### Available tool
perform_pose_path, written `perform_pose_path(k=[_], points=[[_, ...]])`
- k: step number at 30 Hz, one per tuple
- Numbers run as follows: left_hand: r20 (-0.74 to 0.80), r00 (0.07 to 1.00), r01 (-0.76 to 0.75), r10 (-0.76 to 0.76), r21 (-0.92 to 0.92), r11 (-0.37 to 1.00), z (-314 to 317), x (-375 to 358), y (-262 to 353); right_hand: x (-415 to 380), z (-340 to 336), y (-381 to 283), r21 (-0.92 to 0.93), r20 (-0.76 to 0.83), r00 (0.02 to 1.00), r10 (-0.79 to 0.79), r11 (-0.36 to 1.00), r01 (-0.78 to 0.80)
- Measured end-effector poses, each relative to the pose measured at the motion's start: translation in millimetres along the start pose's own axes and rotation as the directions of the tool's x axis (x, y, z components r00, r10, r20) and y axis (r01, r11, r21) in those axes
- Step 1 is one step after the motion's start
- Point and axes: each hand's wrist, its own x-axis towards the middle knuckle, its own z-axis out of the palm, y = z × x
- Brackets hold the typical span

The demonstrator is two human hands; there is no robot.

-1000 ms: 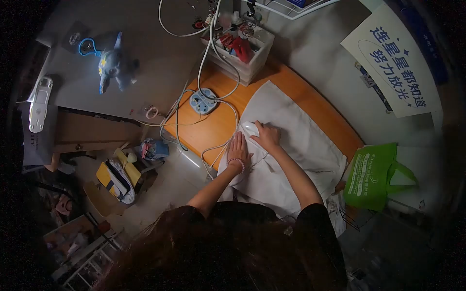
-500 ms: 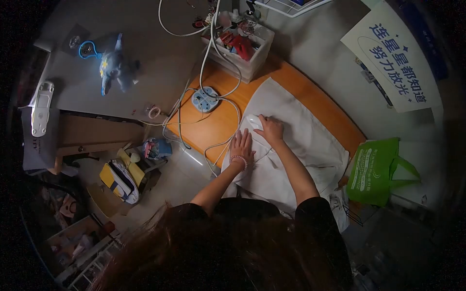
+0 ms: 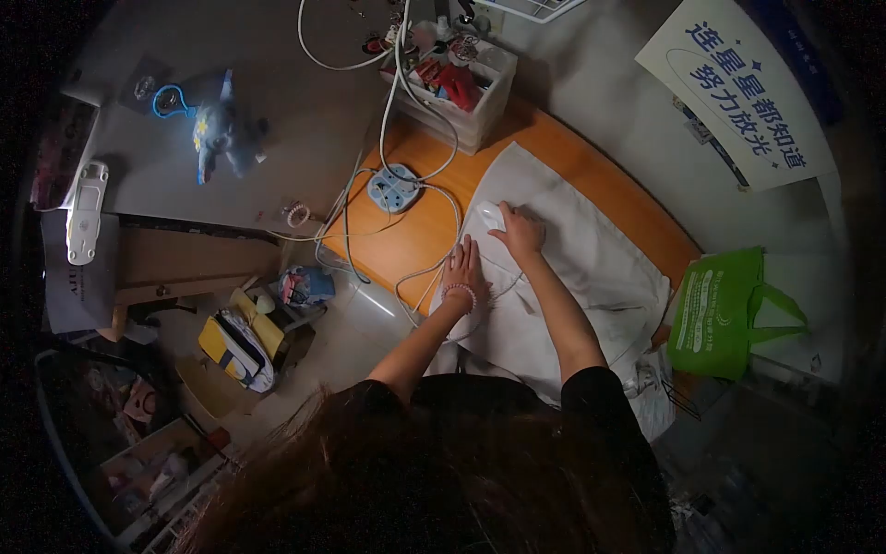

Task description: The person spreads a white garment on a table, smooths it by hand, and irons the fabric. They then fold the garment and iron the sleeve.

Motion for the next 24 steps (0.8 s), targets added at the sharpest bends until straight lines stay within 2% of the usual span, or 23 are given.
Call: perform_pose_path(k=[6,11,15,17,19,24], points=[[0.027,1.0,0.011,-0.011,0.009,1.0,0.3,2.6,2.1,5.5,-1.8,0.0,0.034,-0.04,0.999,0.019,0.999,-0.017],[0.018,1.0,0.008,-0.008,-0.022,1.0,-0.4,1.6,2.4,18.6,5.8,7.4,-0.006,0.011,0.997,0.074,0.997,-0.074],[0.077,0.997,0.008,-0.009,0.013,1.0,-4.8,6.4,3.2,26.8,1.9,10.3,0.001,0.0,0.998,0.07,0.998,-0.07],[0.11,0.994,0.004,-0.006,0.021,1.0,-2.7,9.1,3.3,29.1,2.5,11.7,-0.005,-0.054,0.997,0.054,0.999,-0.054],[-0.02,0.994,-0.106,0.11,0.144,0.984,2.7,12.0,-0.6,30.3,0.2,12.0,-0.005,-0.066,0.996,0.06,0.998,-0.06],[0.088,0.989,-0.13,0.12,0.113,0.985,4.7,17.4,-5.2,40.5,5.4,16.9,-0.022,-0.074,0.994,0.08,0.996,-0.082]])
